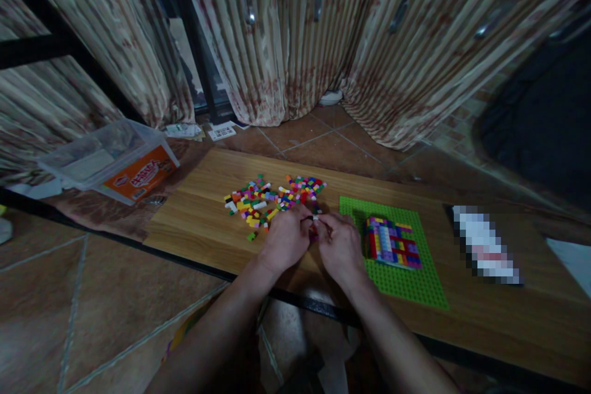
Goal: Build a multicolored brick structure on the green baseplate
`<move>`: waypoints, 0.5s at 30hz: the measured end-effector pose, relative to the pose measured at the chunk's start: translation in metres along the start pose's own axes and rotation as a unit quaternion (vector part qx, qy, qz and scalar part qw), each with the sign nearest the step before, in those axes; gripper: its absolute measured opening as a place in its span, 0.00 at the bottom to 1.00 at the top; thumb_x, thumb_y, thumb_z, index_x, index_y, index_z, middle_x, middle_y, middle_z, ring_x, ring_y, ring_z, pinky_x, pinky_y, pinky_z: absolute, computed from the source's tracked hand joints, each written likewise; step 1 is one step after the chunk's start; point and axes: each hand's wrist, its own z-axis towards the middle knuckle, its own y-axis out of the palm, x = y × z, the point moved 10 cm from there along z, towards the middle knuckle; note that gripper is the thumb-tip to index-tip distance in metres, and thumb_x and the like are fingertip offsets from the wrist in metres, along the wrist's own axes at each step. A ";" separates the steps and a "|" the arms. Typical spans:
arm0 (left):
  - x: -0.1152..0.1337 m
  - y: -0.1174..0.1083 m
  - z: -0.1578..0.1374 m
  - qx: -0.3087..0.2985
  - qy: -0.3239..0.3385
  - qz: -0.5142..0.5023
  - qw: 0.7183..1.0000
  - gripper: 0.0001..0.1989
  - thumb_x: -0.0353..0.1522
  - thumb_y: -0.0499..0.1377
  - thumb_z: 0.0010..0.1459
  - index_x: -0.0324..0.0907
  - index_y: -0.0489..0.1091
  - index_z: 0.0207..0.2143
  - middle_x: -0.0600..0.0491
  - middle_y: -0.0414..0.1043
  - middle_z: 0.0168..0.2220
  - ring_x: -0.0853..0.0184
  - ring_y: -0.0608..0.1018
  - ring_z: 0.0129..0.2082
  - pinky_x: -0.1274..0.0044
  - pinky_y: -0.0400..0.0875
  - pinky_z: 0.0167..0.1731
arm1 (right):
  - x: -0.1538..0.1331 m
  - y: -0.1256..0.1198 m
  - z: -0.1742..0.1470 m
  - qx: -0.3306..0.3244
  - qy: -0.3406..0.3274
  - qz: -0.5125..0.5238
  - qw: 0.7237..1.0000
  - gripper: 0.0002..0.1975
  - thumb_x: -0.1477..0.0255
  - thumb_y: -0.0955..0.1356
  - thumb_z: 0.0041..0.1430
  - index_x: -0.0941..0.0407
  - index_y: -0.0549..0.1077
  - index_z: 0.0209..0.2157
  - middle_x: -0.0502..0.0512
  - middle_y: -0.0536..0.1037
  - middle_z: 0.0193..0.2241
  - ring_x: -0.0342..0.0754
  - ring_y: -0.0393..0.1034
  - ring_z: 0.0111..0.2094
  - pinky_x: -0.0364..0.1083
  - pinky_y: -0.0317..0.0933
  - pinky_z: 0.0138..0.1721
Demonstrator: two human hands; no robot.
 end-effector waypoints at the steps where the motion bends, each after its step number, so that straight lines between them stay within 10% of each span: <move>1: 0.000 -0.001 0.000 0.004 -0.008 0.010 1.000 0.09 0.24 0.53 0.57 0.39 0.73 0.33 0.51 0.77 0.29 0.66 0.78 0.31 0.77 0.69 0.33 | 0.000 -0.001 0.000 0.004 0.002 -0.013 1.000 0.11 0.74 0.64 0.61 0.57 0.79 0.34 0.57 0.78 0.33 0.53 0.67 0.38 0.49 0.58 0.43; 15: -0.016 -0.005 0.004 0.027 -0.005 0.112 0.993 0.11 0.28 0.55 0.57 0.44 0.76 0.39 0.51 0.80 0.37 0.64 0.80 0.38 0.75 0.71 0.42 | 0.006 0.005 0.002 0.007 -0.008 -0.119 0.993 0.08 0.70 0.67 0.59 0.54 0.79 0.36 0.55 0.80 0.35 0.54 0.67 0.40 0.51 0.55 0.43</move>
